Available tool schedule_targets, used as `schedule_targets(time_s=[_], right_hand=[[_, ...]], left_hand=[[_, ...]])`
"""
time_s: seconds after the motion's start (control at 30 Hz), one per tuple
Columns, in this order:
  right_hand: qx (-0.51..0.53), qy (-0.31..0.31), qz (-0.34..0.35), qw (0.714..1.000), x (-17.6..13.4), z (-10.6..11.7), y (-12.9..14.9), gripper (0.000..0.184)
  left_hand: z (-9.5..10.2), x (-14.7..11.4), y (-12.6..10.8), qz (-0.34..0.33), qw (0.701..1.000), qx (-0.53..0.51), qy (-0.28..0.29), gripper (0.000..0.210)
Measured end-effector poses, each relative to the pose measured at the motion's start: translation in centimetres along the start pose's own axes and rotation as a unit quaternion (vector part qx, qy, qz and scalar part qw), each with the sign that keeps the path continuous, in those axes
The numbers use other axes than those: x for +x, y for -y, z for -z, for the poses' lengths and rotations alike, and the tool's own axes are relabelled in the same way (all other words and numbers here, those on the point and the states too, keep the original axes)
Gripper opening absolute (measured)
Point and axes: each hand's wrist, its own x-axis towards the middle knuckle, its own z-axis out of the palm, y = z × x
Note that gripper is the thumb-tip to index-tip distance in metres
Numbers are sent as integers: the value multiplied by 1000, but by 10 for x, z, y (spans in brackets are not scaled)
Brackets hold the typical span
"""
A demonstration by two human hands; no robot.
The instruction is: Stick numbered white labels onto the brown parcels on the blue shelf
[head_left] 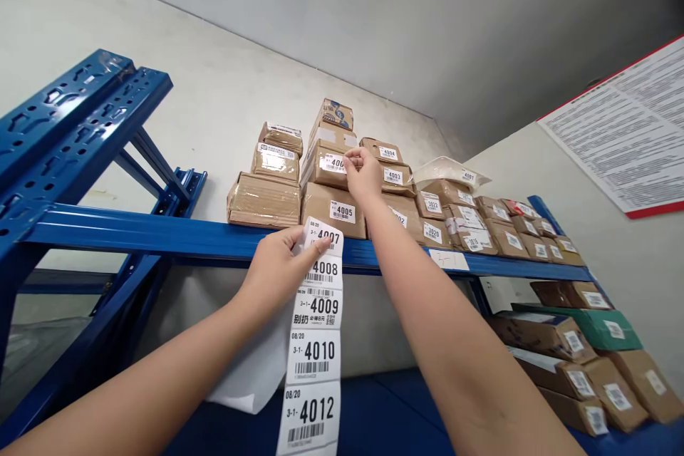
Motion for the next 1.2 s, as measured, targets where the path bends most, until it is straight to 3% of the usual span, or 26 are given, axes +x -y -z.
schedule_targets(time_s=[0.1, 0.2, 0.23, 0.3, 0.4, 0.5, 0.57, 0.63, 0.67, 0.73, 0.8, 0.87, 0.93, 1.0, 1.1, 1.17, 1.2], right_hand=[[-158, 56, -5, 986, 19, 0, 0, 19], [-263, 43, 9, 964, 17, 3, 8, 55], [-276, 38, 25, 960, 16, 4, 9, 59], [-276, 53, 86, 956, 14, 6, 9, 49], [-265, 122, 161, 943, 17, 7, 2, 33], [-284, 120, 123, 943, 14, 11, 0, 29], [-209, 74, 94, 970, 2, 16, 9, 23], [-32, 113, 53, 992, -21, 24, 24, 23], [62, 177, 22, 982, -35, 29, 32, 28], [179, 319, -37, 930, -64, 38, 45, 34], [191, 367, -53, 909, -88, 44, 49, 24], [183, 320, -74, 927, -105, 47, 46, 15], [215, 259, -146, 930, -114, 47, 40, 14], [288, 204, -225, 908, -120, 45, 37, 21], [386, 154, -314, 853, -127, 40, 39, 35], [422, 126, -343, 830, -133, 36, 42, 39], [426, 111, -340, 831, -136, 33, 42, 38]], left_hand=[[6, -2, 4, 2, 1000, -1, 8, 23], [11, -3, 5, 10, 1000, 11, 13, 27], [12, -3, 5, 5, 1000, 16, 10, 28], [12, -2, 4, -8, 1000, 25, 3, 30], [8, -2, 2, -21, 999, 24, -2, 31], [7, -1, 1, -36, 999, 23, 2, 29], [9, 1, 2, -51, 998, 29, 9, 31], [13, 4, 2, -64, 997, 32, 17, 32], [14, 5, 2, -67, 997, 31, 22, 32], [15, 7, 1, -62, 997, 35, 36, 34], [12, 5, -2, -32, 998, 25, 38, 32], [6, 0, -5, 11, 1000, -10, 18, 25], [-1, -6, -7, 32, 999, -29, -22, 20], [-6, -9, -7, 21, 997, 11, -67, 24], [-8, -8, -2, -14, 989, 86, -119, 38], [-5, -6, 1, -25, 989, 80, -125, 39], [-4, -4, 3, -20, 992, 56, -111, 34]])
